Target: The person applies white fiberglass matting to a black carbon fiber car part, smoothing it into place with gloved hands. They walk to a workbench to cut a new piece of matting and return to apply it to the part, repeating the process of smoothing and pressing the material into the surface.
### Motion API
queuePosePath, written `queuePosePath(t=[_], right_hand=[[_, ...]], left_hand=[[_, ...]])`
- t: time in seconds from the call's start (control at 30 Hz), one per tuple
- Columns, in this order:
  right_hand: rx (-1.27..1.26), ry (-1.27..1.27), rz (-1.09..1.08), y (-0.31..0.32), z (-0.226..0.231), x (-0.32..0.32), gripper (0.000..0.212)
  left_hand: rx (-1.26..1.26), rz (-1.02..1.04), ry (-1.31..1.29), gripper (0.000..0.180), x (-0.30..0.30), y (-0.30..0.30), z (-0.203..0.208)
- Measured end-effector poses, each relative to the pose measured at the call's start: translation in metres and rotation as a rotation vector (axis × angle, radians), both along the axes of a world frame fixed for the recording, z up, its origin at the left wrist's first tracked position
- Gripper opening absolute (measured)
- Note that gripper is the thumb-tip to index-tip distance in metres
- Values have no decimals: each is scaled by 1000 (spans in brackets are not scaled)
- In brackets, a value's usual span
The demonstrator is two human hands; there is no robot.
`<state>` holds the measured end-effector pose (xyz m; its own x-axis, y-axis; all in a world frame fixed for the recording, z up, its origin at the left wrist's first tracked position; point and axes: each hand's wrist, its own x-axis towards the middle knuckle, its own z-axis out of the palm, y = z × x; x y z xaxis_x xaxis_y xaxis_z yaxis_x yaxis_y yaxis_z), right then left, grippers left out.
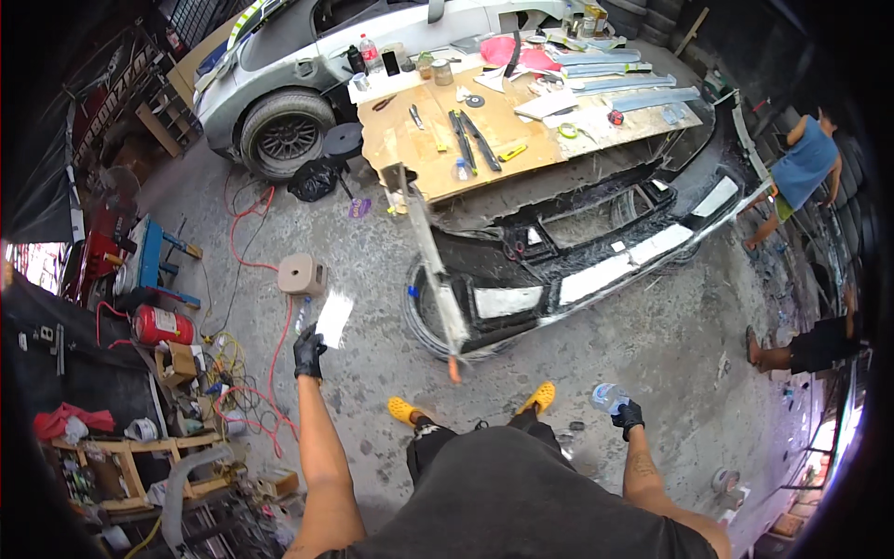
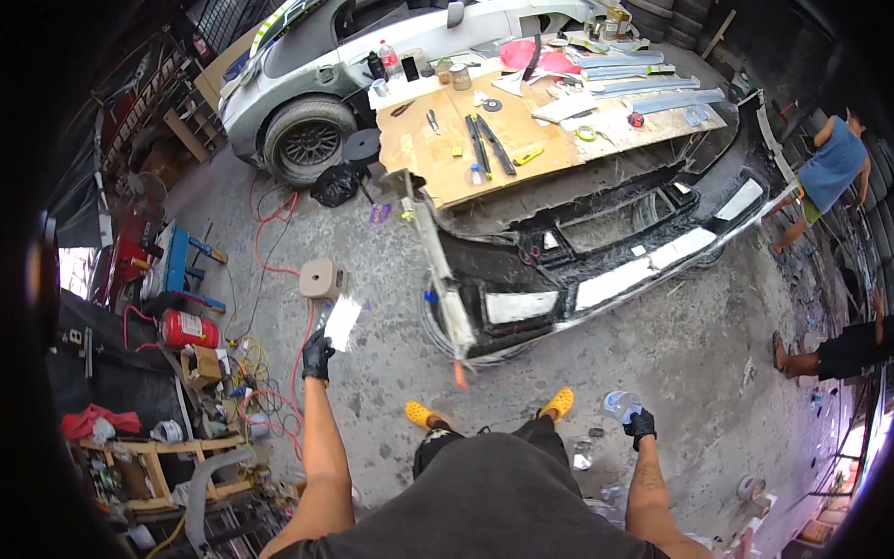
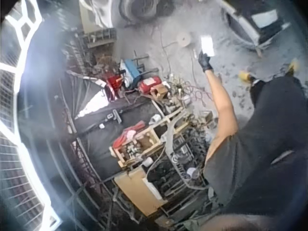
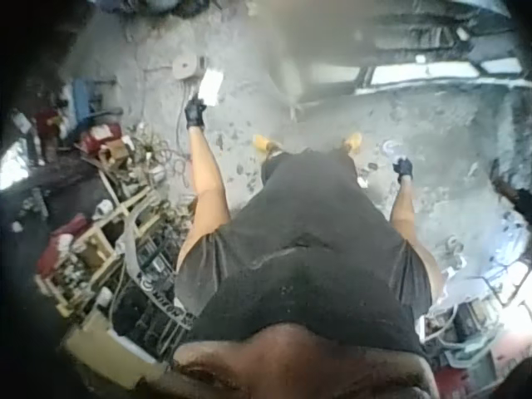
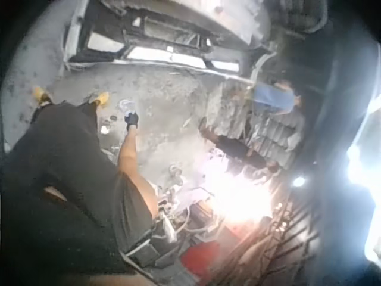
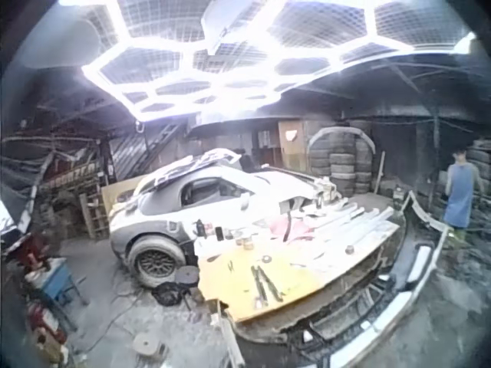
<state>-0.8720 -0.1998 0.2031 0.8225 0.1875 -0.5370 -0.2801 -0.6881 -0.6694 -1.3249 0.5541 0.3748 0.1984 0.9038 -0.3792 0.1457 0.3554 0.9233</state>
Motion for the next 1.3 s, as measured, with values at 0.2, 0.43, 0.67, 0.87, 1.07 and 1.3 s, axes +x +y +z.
queuePosePath(t=[0.2, 0.43, 0.67, 0.87, 1.07, 1.3], right_hand=[[-602, 49, 704, 136, 22, -127, 31], [-364, 29, 233, 284, 140, -196, 44], [-92, 36, -450, 315, 122, -271, 51], [-464, 38, -107, 313, 72, -355, 43], [-842, 323, 644, 368, 33, -420, 30], [191, 671, -1069, 451, 65, -447, 20]], left_hand=[[-36, -51, 118, 38, -132, 105, -24], [-184, -164, 27, 39, -192, 177, -28], [-181, -367, 107, 37, -111, 295, -22], [-85, -603, 156, 42, -9, 387, -27], [-234, -610, 108, 31, 88, 462, -32], [-156, -831, 190, 27, 283, 495, -71]])
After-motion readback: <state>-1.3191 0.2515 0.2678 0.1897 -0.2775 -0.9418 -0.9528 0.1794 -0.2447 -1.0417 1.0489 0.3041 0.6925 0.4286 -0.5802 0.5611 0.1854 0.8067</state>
